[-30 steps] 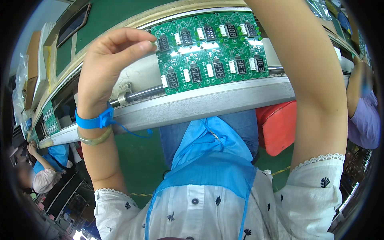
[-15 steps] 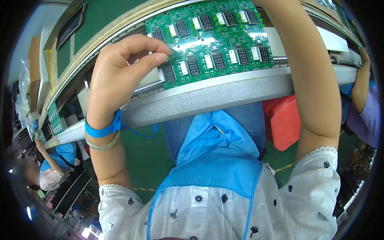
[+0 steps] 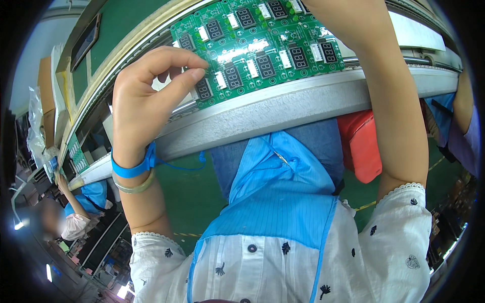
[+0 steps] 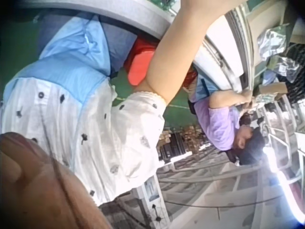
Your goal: Assembling small electronic components onto a printed circuit board on an assembly line.
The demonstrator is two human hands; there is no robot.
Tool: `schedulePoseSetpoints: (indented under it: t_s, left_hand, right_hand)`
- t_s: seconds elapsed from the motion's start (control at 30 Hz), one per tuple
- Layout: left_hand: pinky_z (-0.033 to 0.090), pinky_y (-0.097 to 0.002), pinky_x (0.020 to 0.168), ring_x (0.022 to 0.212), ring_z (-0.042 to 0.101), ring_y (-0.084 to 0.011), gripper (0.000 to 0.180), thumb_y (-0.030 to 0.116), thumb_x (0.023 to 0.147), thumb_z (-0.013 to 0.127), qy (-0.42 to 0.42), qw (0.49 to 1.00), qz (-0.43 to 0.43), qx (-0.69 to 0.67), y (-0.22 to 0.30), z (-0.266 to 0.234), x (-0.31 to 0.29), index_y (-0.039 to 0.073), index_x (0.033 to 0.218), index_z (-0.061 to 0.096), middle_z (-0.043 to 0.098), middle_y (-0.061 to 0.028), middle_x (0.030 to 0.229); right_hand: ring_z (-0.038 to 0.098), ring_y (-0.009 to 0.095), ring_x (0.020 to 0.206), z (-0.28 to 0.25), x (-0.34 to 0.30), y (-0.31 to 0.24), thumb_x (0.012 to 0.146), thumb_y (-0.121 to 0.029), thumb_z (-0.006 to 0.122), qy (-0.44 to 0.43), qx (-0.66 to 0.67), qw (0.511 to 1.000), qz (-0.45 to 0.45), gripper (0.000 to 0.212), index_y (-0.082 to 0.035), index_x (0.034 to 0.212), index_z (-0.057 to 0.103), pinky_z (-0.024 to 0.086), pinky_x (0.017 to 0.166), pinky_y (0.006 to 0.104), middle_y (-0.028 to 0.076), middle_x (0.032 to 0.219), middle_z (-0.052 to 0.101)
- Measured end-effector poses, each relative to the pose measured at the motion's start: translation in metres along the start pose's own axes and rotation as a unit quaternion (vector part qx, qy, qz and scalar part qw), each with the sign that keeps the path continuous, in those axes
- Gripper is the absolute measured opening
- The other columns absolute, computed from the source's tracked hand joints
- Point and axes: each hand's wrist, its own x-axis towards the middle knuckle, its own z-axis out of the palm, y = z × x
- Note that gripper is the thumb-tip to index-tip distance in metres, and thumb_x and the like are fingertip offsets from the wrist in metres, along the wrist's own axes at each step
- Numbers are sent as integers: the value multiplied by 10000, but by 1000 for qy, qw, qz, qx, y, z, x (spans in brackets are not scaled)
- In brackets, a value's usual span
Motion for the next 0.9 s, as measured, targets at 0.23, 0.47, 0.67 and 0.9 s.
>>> schedulePoseSetpoints:
  t_s: [0.23, 0.47, 0.67, 0.9]
  left_hand:
    - [524, -316, 704, 759, 659, -197, 221, 44, 788, 773, 6, 999, 30, 17, -3, 2, -1, 96, 1001, 792, 766, -51, 861]
    - [506, -337, 763, 806, 623, -198, 246, 37, 752, 778, 25, 995, 76, 66, -2, 9, 5, 130, 977, 803, 772, -3, 849]
    - [501, -336, 768, 796, 614, -197, 236, 30, 745, 771, 31, 994, 68, 83, -2, 8, 2, 123, 960, 803, 769, 1, 838]
    - [498, -335, 779, 800, 636, -196, 234, 27, 750, 767, 27, 994, 74, 70, -1, 11, 4, 124, 960, 801, 767, 2, 834]
  right_hand:
    - [625, 47, 846, -13, 1, 21, 964, -56, 681, 29, -27, 997, 60, 192, 19, 1142, 681, 511, 736, 187, 21, 977, 696]
    - [652, 79, 890, -21, -1, 29, 973, -87, 687, 10, -92, 995, -32, 168, 10, 1108, 714, 518, 793, 219, 22, 986, 716]
    - [645, 67, 865, -6, 2, 19, 964, -64, 691, 23, 10, 1000, -17, 190, 13, 1139, 686, 526, 769, 206, 29, 994, 706]
    - [658, 80, 882, -3, 10, 51, 965, -68, 695, -51, 274, 957, -74, 196, 10, 1145, 689, 540, 790, 212, 42, 1008, 711]
